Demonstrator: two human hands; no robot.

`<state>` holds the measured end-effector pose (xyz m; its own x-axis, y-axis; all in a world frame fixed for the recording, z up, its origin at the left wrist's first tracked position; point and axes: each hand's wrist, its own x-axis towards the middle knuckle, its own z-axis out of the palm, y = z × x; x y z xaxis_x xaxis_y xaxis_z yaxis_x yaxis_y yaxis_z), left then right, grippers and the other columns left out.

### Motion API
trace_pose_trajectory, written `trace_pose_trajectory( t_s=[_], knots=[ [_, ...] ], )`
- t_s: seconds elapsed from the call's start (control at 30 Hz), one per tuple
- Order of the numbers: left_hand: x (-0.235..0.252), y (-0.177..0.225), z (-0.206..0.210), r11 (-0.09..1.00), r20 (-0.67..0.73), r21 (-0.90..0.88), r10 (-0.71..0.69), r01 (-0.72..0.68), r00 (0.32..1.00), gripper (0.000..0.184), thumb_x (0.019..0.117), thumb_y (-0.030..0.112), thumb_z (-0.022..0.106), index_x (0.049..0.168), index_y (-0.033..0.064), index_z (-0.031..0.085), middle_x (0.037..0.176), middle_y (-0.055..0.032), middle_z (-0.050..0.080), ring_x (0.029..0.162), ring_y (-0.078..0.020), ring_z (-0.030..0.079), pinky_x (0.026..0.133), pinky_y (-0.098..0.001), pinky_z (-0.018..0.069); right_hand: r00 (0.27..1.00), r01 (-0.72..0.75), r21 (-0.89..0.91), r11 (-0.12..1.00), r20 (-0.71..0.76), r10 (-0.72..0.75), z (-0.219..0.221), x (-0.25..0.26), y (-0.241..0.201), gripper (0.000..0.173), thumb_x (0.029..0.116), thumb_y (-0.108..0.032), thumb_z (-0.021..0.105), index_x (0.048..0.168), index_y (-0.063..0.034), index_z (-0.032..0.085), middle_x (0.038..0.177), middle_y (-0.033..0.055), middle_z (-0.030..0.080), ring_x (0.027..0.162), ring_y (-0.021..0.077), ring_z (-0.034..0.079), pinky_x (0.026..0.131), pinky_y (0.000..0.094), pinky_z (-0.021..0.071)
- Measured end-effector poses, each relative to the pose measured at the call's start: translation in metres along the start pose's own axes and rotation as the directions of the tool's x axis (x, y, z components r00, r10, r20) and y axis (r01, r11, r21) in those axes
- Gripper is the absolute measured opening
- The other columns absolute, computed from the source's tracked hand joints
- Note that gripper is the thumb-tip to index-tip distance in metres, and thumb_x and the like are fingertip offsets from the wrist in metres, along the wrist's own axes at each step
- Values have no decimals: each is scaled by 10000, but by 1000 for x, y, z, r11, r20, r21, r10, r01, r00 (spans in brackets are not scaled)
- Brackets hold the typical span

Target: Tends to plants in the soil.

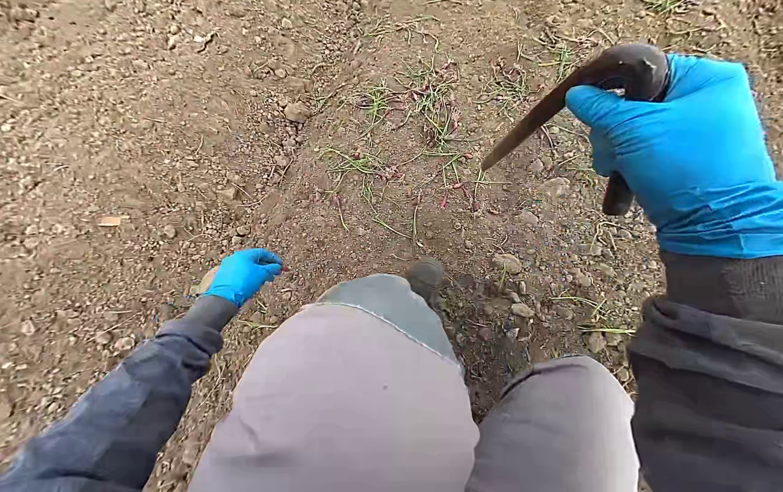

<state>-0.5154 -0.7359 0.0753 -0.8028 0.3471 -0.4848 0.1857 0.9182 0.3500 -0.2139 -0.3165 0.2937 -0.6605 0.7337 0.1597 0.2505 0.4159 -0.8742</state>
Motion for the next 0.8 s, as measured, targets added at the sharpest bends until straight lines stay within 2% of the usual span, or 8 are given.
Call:
trace_pose_trajectory(
  t_s=[0.1,0.17,0.23,0.33,0.47,0.6,0.67,0.8],
  knots=[
    [38,89,40,967,135,37,243,-250,960,137,980,214,702,1057,112,751,965,-104,763,899,-283,738,891,-591,572,991,-130,-27,991,35,131,57,-9,43,77,970,-275,711,1014,-213,725,730,-58,617,521,57,497,496,285,440],
    [54,134,74,897,290,100,388,-430,875,167,974,235,696,1083,120,747,994,-93,759,937,-269,732,911,-576,570,939,-302,-148,942,124,321,122,-33,114,156,979,-281,706,1062,-156,746,865,51,700,720,198,639,671,469,533],
    [76,169,111,800,425,130,489,-586,762,188,981,251,688,1106,127,754,1041,-94,756,1014,-276,717,949,-580,550,848,-437,-290,852,184,498,196,-66,206,239,992,-309,691,1091,-98,740,986,155,726,932,333,691,840,620,535],
    [91,189,155,728,545,87,537,-680,644,187,985,242,661,1106,135,756,1088,-93,748,1073,-293,699,939,-602,539,723,-553,-366,749,236,649,242,-109,261,279,1016,-306,667,1130,-58,724,1046,200,717,1015,379,680,898,633,510],
    [79,194,209,721,485,-54,624,-691,612,188,1001,199,638,1119,106,752,1185,-122,713,1151,-308,671,974,-564,543,689,-611,-314,727,240,684,230,-120,253,234,981,-268,725,1122,-82,712,868,116,681,731,239,635,700,481,535],
    [63,185,274,592,518,31,680,-806,519,190,1007,205,626,1039,96,777,1141,-164,691,1105,-356,657,932,-563,537,820,-521,-310,796,79,567,180,-95,151,160,947,-239,763,1092,-173,771,801,-2,704,624,114,600,595,350,508],
    [63,192,257,610,524,62,653,-790,546,259,1046,292,595,1098,104,766,1163,-157,686,1127,-348,651,939,-542,539,895,-436,-244,866,-17,446,147,-75,98,172,921,-218,766,1084,-163,759,794,-35,701,559,67,582,506,266,506],
    [86,191,206,630,532,243,549,-738,644,249,906,-10,684,1144,63,689,1052,-181,711,1008,-388,695,795,-566,572,884,-461,-96,882,-133,447,156,-39,76,79,977,-177,701,1053,-154,696,664,-34,597,453,71,493,430,259,457]
  ],
)
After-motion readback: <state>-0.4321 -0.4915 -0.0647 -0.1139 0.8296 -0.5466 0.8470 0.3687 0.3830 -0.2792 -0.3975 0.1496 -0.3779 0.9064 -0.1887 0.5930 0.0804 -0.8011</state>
